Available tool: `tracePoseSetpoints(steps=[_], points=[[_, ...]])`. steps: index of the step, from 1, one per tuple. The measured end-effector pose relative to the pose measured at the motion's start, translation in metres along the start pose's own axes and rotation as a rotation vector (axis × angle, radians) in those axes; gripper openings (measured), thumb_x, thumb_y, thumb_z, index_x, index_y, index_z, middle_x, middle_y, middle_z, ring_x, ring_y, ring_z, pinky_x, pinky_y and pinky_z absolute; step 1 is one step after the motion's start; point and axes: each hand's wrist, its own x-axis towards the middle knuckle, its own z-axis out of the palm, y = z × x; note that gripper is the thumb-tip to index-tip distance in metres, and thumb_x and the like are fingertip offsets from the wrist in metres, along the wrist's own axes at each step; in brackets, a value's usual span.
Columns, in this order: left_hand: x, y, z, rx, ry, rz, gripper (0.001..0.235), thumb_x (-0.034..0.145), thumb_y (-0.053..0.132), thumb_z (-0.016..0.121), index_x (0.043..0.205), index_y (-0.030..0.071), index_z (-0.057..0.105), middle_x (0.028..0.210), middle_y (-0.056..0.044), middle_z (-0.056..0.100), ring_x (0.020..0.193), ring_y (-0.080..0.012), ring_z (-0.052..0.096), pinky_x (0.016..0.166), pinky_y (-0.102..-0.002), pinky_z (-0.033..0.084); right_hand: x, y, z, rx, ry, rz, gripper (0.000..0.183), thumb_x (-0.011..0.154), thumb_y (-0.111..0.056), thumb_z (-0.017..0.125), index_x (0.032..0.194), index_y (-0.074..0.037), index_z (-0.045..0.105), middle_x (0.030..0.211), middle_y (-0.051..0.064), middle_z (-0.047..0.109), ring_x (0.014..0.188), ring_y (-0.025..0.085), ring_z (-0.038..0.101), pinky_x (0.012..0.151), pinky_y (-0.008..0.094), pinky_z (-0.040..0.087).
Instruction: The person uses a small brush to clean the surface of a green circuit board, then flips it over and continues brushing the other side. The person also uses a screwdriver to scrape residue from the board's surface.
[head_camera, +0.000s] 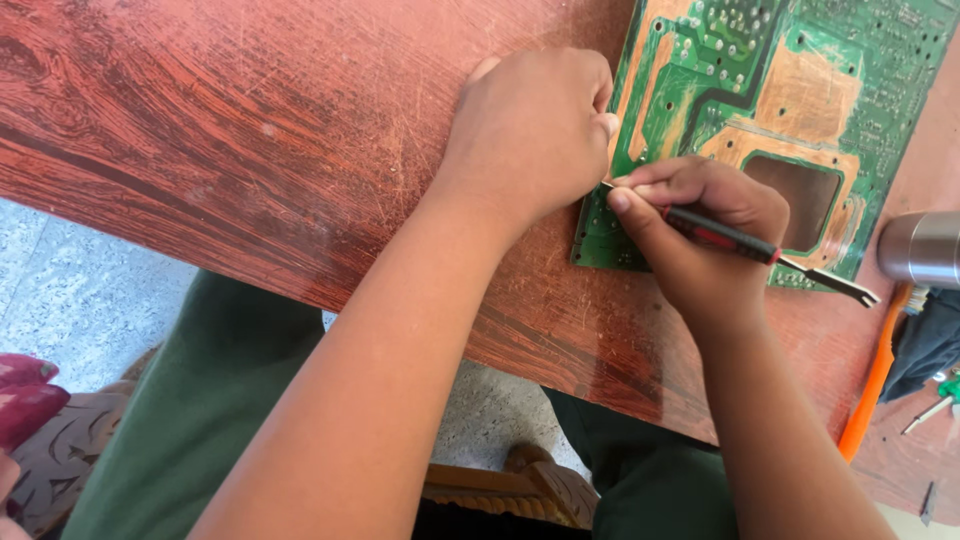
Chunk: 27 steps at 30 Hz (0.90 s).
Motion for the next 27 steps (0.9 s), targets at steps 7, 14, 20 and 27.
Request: tracePoseSetpoints(steps=[7, 14, 20, 27], points=[[-0.001, 0.002, 0.002, -0.004, 0.000, 0.025, 0.013, 0.084, 0.026, 0.074, 0.085, 0.013, 0.075, 0.081, -0.012, 0.075, 0.083, -0.0326, 0.071, 0.087, -0.049, 0.050, -0.010, -0.006, 0.002, 0.024, -0.005, 0.036, 0.018, 0.102, 0.001, 0.081, 0.092, 0.001, 0.066, 0.099, 0.012, 0.075, 0.090, 0.013, 0.072, 0.084, 0.024, 0.058], [-0.006, -0.007, 0.010, -0.022, 0.047, 0.059, 0.013, 0.083, 0.025, 0.075, 0.084, 0.012, 0.075, 0.079, -0.011, 0.075, 0.083, -0.0329, 0.071, 0.086, -0.051, 0.048, 0.003, -0.011, -0.002, 0.062, -0.028, 0.103, 0.019, 0.098, 0.004, 0.082, 0.091, 0.001, 0.064, 0.096, 0.010, 0.073, 0.086, 0.012, 0.070, 0.081, 0.023, 0.057], [-0.003, -0.002, 0.007, -0.011, 0.012, 0.039, 0.012, 0.082, 0.024, 0.074, 0.083, 0.012, 0.075, 0.076, -0.010, 0.074, 0.080, -0.0319, 0.071, 0.088, -0.051, 0.047, 0.016, -0.019, -0.022, 0.244, -0.098, 0.383, 0.027, 0.093, 0.006, 0.076, 0.107, -0.004, 0.055, 0.100, 0.006, 0.069, 0.090, 0.009, 0.066, 0.081, 0.022, 0.053], [-0.005, -0.001, 0.005, -0.031, -0.013, 0.005, 0.013, 0.082, 0.025, 0.073, 0.084, 0.013, 0.074, 0.077, -0.010, 0.075, 0.083, -0.0317, 0.072, 0.089, -0.052, 0.046, 0.019, -0.034, -0.023, 0.168, -0.197, 0.401, 0.038, 0.086, -0.001, 0.072, 0.115, -0.010, 0.050, 0.103, 0.004, 0.070, 0.093, 0.006, 0.067, 0.082, 0.020, 0.055]])
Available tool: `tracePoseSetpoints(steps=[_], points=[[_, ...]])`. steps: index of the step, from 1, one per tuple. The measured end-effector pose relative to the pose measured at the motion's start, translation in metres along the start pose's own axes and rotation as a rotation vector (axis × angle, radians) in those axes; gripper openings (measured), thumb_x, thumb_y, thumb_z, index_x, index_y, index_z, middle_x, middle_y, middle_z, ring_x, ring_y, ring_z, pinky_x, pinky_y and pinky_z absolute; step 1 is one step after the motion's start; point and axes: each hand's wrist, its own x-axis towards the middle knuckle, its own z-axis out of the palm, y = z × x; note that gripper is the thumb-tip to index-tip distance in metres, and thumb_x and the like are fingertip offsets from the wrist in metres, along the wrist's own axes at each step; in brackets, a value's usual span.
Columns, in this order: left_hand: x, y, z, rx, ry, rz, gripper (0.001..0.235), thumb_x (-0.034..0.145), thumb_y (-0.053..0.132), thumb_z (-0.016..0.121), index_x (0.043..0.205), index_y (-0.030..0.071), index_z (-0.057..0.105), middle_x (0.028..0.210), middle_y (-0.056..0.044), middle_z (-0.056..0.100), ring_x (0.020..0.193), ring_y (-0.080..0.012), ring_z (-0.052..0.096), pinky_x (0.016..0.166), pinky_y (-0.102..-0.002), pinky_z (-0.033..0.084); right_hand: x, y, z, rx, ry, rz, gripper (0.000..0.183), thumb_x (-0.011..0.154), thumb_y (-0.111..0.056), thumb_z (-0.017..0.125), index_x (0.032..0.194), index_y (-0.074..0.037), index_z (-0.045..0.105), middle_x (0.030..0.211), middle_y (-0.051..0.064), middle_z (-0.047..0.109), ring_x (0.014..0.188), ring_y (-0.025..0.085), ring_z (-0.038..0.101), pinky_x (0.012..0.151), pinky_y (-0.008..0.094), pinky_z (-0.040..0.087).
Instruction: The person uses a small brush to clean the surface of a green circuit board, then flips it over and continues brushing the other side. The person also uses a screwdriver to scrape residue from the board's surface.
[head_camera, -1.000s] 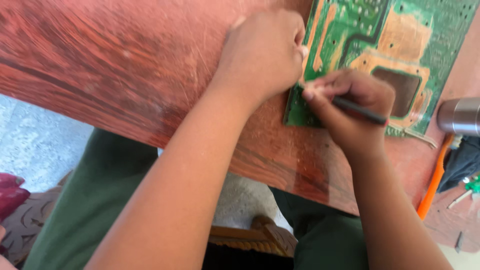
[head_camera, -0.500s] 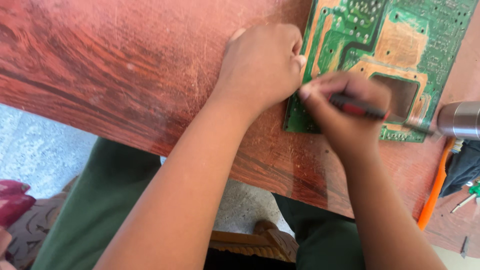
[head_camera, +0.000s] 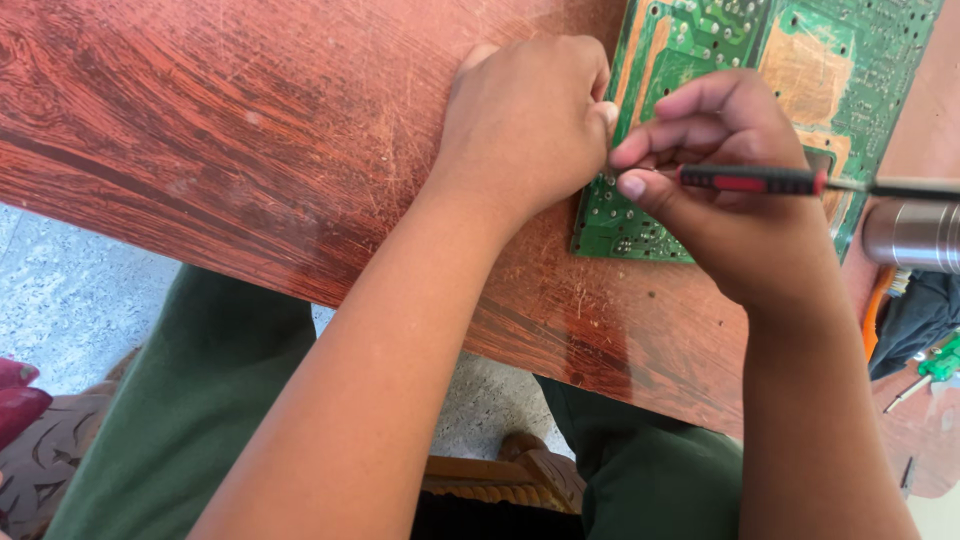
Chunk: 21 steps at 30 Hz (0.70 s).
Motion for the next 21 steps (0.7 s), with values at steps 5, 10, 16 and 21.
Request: tracePoseSetpoints(steps=[5, 10, 16, 21], points=[[0.000, 0.000, 0.001, -0.043, 0.036, 0.003, 0.013, 0.081, 0.025, 0.073, 0.084, 0.013, 0.074, 0.078, -0.009, 0.075, 0.082, -0.0306, 0.072, 0.087, -0.051, 0.046, 0.000, 0.000, -0.004, 0.041, 0.012, -0.067, 0.034, 0.097, 0.003, 0.077, 0.119, -0.002, 0.051, 0.111, 0.011, 0.070, 0.097, 0.012, 0.068, 0.086, 0.024, 0.056], [-0.002, -0.002, 0.005, -0.056, 0.073, 0.012, 0.013, 0.079, 0.026, 0.074, 0.083, 0.013, 0.073, 0.078, -0.008, 0.075, 0.082, -0.0305, 0.072, 0.088, -0.051, 0.045, 0.001, 0.009, -0.001, -0.044, 0.026, -0.136, 0.031, 0.101, 0.006, 0.077, 0.119, -0.001, 0.053, 0.102, 0.014, 0.072, 0.085, 0.014, 0.068, 0.078, 0.024, 0.056], [-0.003, -0.008, 0.012, -0.058, 0.169, 0.095, 0.014, 0.078, 0.024, 0.076, 0.082, 0.010, 0.072, 0.081, -0.011, 0.074, 0.084, -0.0331, 0.071, 0.086, -0.052, 0.047, 0.002, 0.024, 0.011, 0.010, 0.134, -0.190, 0.041, 0.105, 0.010, 0.075, 0.124, -0.005, 0.041, 0.097, 0.010, 0.067, 0.087, 0.013, 0.068, 0.078, 0.022, 0.057], [-0.005, -0.014, 0.025, -0.059, 0.265, 0.140, 0.019, 0.076, 0.022, 0.077, 0.088, 0.007, 0.072, 0.081, -0.014, 0.073, 0.083, -0.0380, 0.069, 0.075, -0.055, 0.049, -0.003, 0.043, 0.025, -0.056, 0.200, -0.297, 0.037, 0.110, 0.012, 0.071, 0.124, -0.003, 0.040, 0.102, 0.010, 0.064, 0.089, 0.014, 0.065, 0.081, 0.023, 0.057]])
